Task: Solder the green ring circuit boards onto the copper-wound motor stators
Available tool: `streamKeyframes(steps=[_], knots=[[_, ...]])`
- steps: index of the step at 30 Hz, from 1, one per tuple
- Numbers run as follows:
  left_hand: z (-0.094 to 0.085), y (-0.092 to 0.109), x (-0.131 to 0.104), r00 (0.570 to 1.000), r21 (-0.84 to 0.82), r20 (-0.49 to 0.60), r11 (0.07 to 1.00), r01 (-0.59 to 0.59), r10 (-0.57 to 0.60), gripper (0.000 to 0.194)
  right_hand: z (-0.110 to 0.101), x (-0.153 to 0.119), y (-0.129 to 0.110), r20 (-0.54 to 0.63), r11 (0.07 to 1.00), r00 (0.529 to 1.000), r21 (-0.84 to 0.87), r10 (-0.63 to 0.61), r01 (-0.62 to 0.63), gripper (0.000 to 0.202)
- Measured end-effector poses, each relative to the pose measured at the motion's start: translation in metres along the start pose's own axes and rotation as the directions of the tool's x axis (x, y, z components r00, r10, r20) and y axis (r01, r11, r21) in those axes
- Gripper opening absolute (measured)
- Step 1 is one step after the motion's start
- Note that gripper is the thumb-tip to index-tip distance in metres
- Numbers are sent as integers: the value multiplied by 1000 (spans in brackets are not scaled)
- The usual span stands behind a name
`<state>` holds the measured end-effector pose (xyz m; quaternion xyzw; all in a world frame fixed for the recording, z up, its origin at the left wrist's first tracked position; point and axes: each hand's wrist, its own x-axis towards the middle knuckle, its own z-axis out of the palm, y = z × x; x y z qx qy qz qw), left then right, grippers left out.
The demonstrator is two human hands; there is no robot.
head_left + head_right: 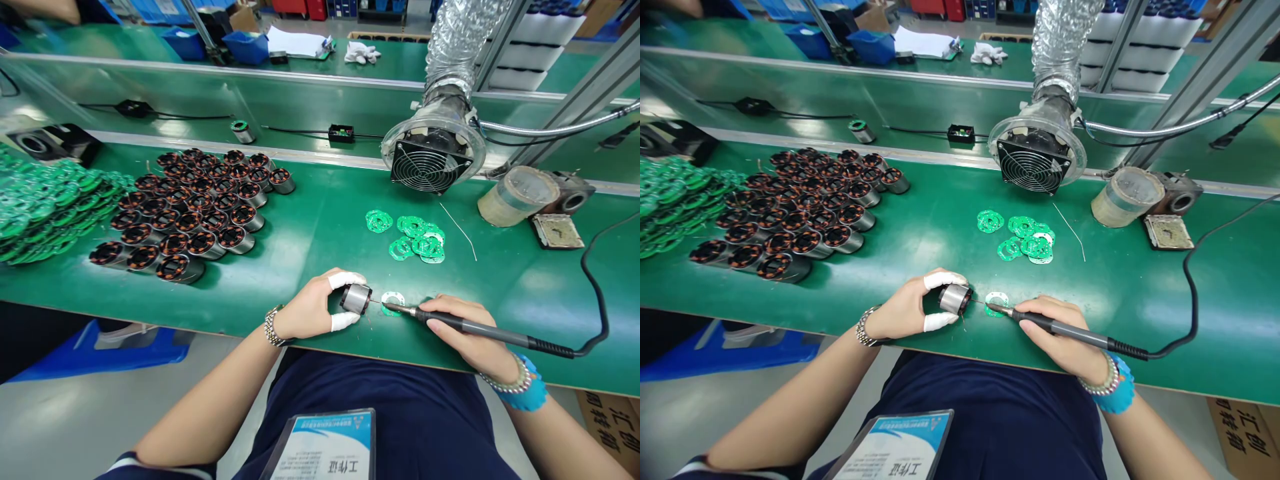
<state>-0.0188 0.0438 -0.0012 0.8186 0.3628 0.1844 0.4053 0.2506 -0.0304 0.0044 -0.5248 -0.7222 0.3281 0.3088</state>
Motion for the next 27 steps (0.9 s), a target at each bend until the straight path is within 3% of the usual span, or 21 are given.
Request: streamKeyframes(steps=[20,23,27], knots=[[0,1,-1,1000,3,10,1000,15,-15,45,3,-8,10,-219,998,976,55,17,-5,22],[-1,-1,-1,1000,-10,5,1000,20,-20,45,10,-7,9,-223,995,973,62,-60,75,18],[-1,-3,-3,1000,-111,2,994,7,-6,45,19,-2,7,-98,950,946,-76,-309,303,25]])
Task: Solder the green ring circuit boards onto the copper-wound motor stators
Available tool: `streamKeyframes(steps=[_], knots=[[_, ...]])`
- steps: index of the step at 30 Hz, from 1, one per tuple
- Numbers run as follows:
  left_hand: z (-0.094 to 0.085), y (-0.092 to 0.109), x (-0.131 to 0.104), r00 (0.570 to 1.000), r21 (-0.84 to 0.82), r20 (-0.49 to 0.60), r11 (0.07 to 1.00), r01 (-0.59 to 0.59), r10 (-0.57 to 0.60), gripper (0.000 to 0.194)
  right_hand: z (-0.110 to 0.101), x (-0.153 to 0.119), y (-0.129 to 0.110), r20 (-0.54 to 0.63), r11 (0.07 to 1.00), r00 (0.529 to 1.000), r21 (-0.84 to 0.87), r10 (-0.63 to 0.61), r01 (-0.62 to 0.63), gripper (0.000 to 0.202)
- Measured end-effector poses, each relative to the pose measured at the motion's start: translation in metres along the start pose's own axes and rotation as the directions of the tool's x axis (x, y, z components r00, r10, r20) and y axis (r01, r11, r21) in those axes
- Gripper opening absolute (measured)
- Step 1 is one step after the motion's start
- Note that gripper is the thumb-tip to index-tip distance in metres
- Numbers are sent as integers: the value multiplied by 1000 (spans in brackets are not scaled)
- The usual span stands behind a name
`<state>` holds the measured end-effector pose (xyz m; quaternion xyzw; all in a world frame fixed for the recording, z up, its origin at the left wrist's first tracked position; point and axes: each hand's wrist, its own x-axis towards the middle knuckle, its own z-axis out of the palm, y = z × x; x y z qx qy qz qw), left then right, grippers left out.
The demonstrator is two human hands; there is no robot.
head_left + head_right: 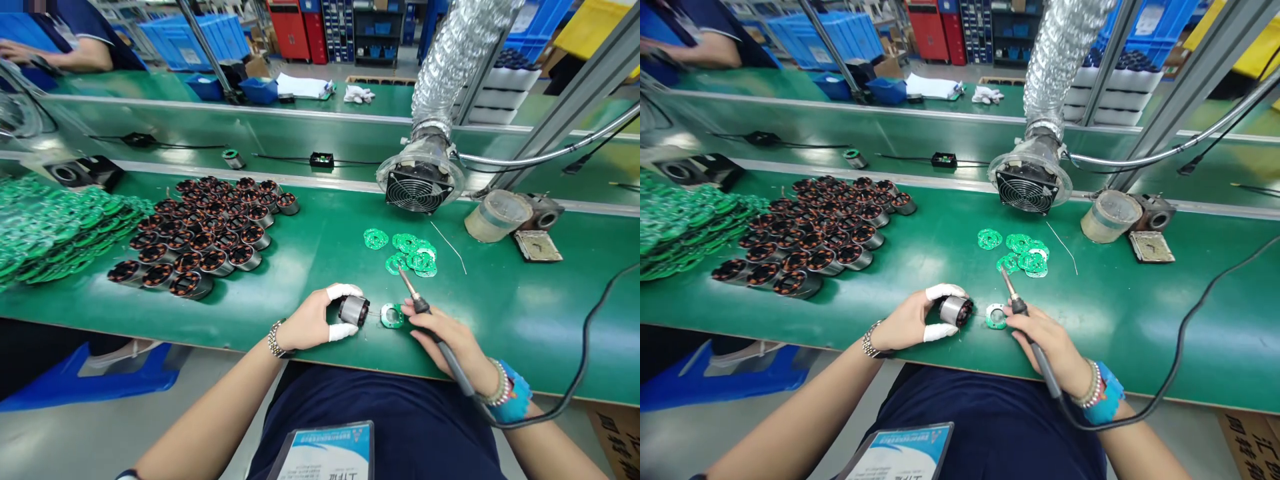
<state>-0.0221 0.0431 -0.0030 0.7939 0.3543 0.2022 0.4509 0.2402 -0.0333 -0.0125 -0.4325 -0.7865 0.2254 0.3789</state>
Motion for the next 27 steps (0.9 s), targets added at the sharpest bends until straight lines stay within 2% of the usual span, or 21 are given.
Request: streamKeyframes(steps=[2,4,7,9,11,13,16,18,21,24,27], knots=[[3,2,-1,999,-69,26,997,-22,24,45,2,2,-1,13,995,996,-36,-88,88,33],[7,5,-2,996,-86,71,996,-40,46,46,3,4,-3,-38,992,994,-78,-98,95,32],[10,10,-4,995,4,85,998,-58,58,45,3,8,-10,-134,993,991,-119,-13,-3,26],[5,12,-5,994,65,86,995,-78,73,47,3,12,-15,-162,990,986,-123,42,-63,24],[-3,12,-6,985,51,144,993,-108,99,50,5,16,-19,-174,989,983,-122,64,-86,23],[-9,12,-5,983,-14,164,996,-84,85,43,6,20,-21,-182,988,981,-121,69,-92,23],[-7,16,-2,1000,0,22,1000,-3,3,30,7,24,-22,-186,988,980,-117,74,-97,23],[3,21,-1,1000,118,-28,993,-3,6,38,7,23,-22,-182,988,980,-115,81,-103,23],[19,25,-5,999,289,-28,957,-19,28,56,8,20,-21,-187,986,976,-99,115,-135,25],[29,24,-12,995,338,-97,941,24,9,56,12,16,-26,-192,968,950,11,248,-250,26],[34,20,-17,988,305,-155,951,59,-12,57,17,16,-34,-118,869,888,295,445,-396,26]])
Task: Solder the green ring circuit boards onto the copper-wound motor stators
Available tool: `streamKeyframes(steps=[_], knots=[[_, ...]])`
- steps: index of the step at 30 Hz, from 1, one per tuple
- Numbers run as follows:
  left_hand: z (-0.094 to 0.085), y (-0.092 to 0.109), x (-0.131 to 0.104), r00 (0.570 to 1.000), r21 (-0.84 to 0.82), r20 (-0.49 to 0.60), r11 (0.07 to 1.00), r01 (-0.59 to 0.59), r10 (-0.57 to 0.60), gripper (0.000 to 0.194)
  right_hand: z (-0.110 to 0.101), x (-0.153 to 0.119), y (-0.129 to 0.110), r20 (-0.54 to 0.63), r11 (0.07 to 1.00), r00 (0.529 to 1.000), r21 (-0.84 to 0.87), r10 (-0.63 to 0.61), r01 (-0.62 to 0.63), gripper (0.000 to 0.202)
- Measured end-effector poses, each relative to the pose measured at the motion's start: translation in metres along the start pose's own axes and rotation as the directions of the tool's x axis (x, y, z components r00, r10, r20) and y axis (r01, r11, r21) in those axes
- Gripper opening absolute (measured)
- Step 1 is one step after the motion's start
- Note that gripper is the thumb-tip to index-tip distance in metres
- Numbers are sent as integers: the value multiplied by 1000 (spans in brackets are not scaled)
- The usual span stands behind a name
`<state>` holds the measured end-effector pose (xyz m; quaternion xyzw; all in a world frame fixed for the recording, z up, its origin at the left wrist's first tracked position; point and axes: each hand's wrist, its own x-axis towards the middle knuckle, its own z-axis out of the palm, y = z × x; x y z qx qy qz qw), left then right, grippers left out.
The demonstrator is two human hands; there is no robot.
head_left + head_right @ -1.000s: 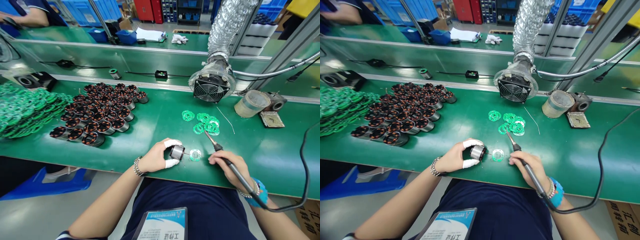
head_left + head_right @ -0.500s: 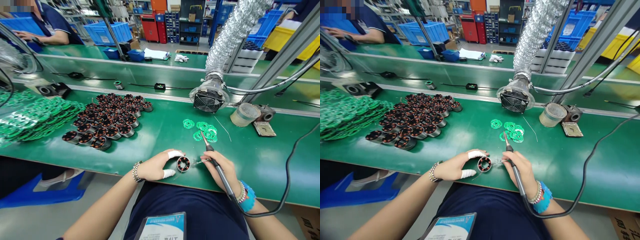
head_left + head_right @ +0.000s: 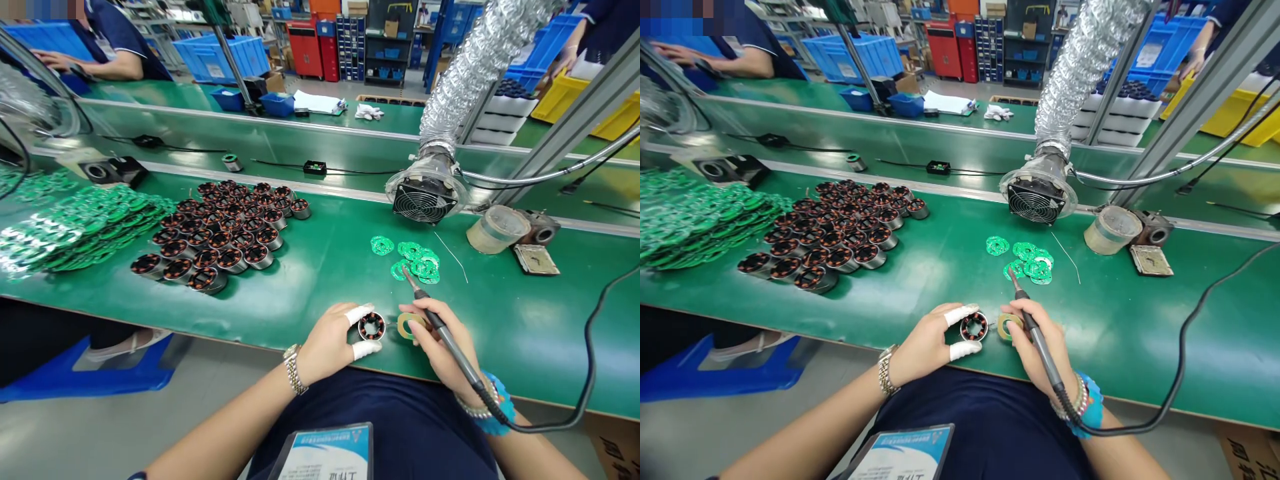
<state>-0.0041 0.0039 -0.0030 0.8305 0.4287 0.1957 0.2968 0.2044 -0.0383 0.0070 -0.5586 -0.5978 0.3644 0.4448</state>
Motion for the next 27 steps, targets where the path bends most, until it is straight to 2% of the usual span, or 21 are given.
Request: streamKeyframes(steps=[3,6,8,13,16,19,21,24,27], knots=[[4,1,-2,998,-57,-38,997,46,-48,56,3,-2,-6,109,949,988,284,110,-137,30],[9,4,-4,993,-108,-79,991,81,-90,58,2,-1,-7,229,883,971,438,72,-169,37],[12,5,-5,989,-118,-98,988,99,-111,56,2,0,-4,278,865,960,475,27,-162,41],[17,4,-4,988,-119,-108,988,96,-109,45,5,6,4,246,855,967,513,-60,-77,39],[16,3,-4,989,-121,-123,990,66,-81,46,9,10,3,210,835,977,544,-45,-79,37],[15,2,-3,989,-115,-146,993,23,-40,46,14,15,-2,143,905,989,414,45,-101,35],[15,2,-3,987,-123,-158,992,-11,-9,45,17,17,-4,118,974,992,216,44,-69,40],[18,0,-5,983,-141,-180,990,-4,-22,43,22,17,-7,168,984,979,-118,-114,135,48],[22,-2,-10,969,-167,-229,985,50,-89,50,26,19,-8,292,921,917,-197,-271,335,46]])
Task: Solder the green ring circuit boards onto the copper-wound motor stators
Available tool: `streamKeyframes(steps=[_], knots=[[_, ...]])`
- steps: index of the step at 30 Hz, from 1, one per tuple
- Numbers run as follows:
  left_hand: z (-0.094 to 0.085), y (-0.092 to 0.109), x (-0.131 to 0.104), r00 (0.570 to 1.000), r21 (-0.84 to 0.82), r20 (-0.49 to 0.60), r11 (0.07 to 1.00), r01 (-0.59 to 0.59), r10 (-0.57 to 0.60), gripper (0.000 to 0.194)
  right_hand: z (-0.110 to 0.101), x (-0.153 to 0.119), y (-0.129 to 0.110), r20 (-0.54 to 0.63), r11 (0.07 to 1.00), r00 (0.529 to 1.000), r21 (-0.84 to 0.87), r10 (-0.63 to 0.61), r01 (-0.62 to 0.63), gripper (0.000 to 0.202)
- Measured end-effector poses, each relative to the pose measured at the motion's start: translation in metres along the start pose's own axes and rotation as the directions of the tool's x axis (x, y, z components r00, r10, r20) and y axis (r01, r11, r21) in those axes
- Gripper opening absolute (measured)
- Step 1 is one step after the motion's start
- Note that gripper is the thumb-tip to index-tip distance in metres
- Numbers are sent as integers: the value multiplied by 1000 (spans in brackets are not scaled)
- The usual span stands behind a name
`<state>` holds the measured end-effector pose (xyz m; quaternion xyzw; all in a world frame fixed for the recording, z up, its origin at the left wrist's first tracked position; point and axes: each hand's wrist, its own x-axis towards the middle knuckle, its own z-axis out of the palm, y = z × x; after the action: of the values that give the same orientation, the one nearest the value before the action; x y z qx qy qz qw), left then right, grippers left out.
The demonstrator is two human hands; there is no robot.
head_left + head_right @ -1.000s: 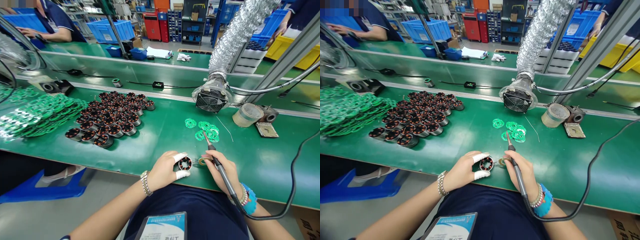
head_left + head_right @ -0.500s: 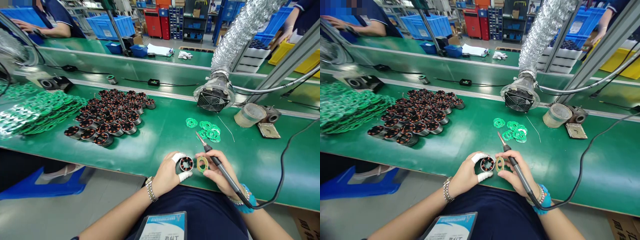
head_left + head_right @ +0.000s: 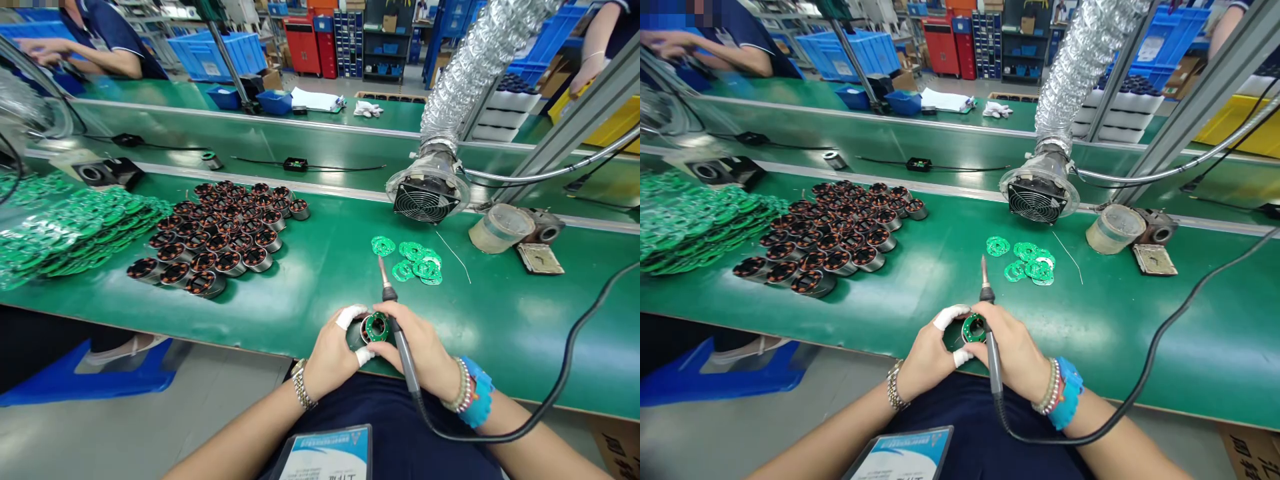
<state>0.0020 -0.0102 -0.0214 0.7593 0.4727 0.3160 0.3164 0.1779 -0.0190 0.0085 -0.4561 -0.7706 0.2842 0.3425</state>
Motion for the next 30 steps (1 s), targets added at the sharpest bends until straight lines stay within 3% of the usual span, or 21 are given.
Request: streamKeyframes(steps=[3,6,13,18,22,30], knots=[[2,-2,-3,999,-2,-46,1000,-13,13,51,0,4,3,61,998,996,20,-64,63,46],[2,-2,-3,994,27,-85,997,-69,71,45,-2,8,7,136,997,990,73,-44,34,46],[-6,-5,2,945,1,-29,945,-327,327,22,-2,8,12,176,998,983,47,-57,50,43],[-11,-9,2,954,-43,31,954,-297,298,27,-8,0,15,51,990,993,102,-104,99,41],[-11,-13,0,954,-25,19,954,-298,298,24,-12,-10,17,-93,983,995,182,34,-16,36],[-13,-18,-7,968,-11,58,969,-245,246,29,2,-10,16,-37,921,987,367,153,-129,46]])
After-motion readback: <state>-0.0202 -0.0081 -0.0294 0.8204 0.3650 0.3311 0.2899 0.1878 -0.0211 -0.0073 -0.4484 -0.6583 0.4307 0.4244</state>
